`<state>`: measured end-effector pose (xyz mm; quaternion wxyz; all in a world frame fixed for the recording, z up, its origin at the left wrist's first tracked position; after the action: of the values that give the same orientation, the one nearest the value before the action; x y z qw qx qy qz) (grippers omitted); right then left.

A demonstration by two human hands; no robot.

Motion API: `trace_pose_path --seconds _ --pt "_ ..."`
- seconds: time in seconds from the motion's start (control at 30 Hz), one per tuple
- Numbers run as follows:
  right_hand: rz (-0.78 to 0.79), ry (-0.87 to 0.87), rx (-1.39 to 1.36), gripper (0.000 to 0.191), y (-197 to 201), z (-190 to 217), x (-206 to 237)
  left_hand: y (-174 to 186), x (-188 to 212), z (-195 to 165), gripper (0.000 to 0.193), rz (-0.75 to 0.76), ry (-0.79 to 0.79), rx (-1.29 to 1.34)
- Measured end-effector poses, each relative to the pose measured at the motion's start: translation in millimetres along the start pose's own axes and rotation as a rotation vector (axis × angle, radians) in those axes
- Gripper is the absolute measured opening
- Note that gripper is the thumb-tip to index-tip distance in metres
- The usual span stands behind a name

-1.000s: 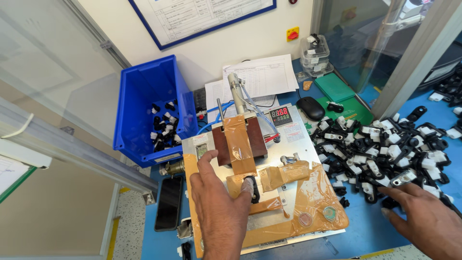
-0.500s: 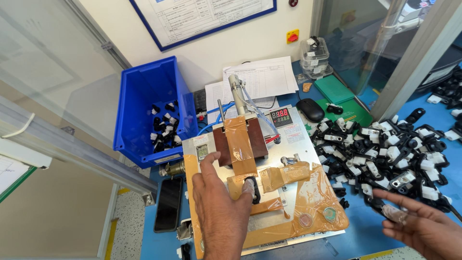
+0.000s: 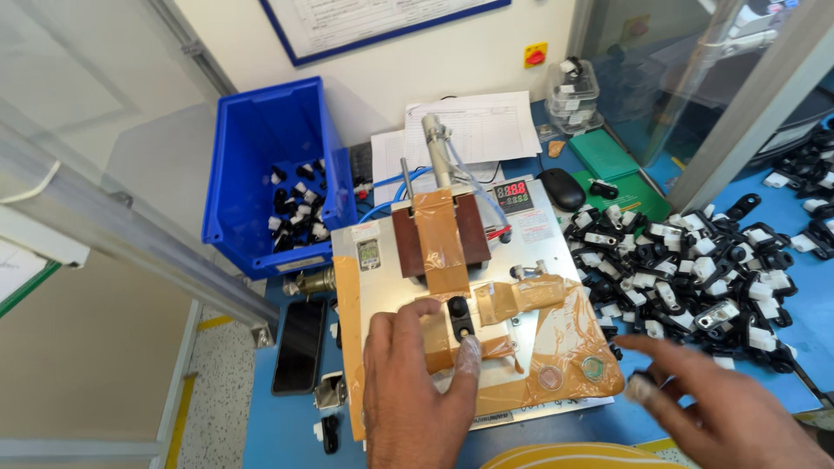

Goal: The person picks small black and white plastic components from a blue bin and the work surface, seats them one at a time into a taped jig on a bench-top pneumatic press, and operates the press to process each part, setting finished pieces onto a growing pile beside the machine.

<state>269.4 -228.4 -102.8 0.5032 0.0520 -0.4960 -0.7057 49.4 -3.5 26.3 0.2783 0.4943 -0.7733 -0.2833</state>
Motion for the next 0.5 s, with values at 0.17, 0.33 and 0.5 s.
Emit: trace_pose_path --seconds 0.17,0.33,0.5 --pt "0.379 0.087 0.35 0.068 -31 -1 -9 8 -2 15 0.041 0.11 0.011 0.001" --pt "0.45 -0.041 0.383 0.084 -45 -14 -12 21 -8 17 0.041 0.013 -0.05 0.012" --pt "0.238 0.046 0.256 0.076 -21 4 0 19 -14 9 0.038 0.037 -0.104 -0.018"
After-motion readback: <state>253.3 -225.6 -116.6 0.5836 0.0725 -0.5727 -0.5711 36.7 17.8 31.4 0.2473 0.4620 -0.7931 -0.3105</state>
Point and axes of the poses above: each hand's wrist, its own x-axis away from the middle knuckle, its own y-axis out of the back of the hand, z = x × y, the point moved 5 cm from there along -x, towards the middle knuckle, and after that the axes turned 15 degrees about y, right-handed, at the moved point
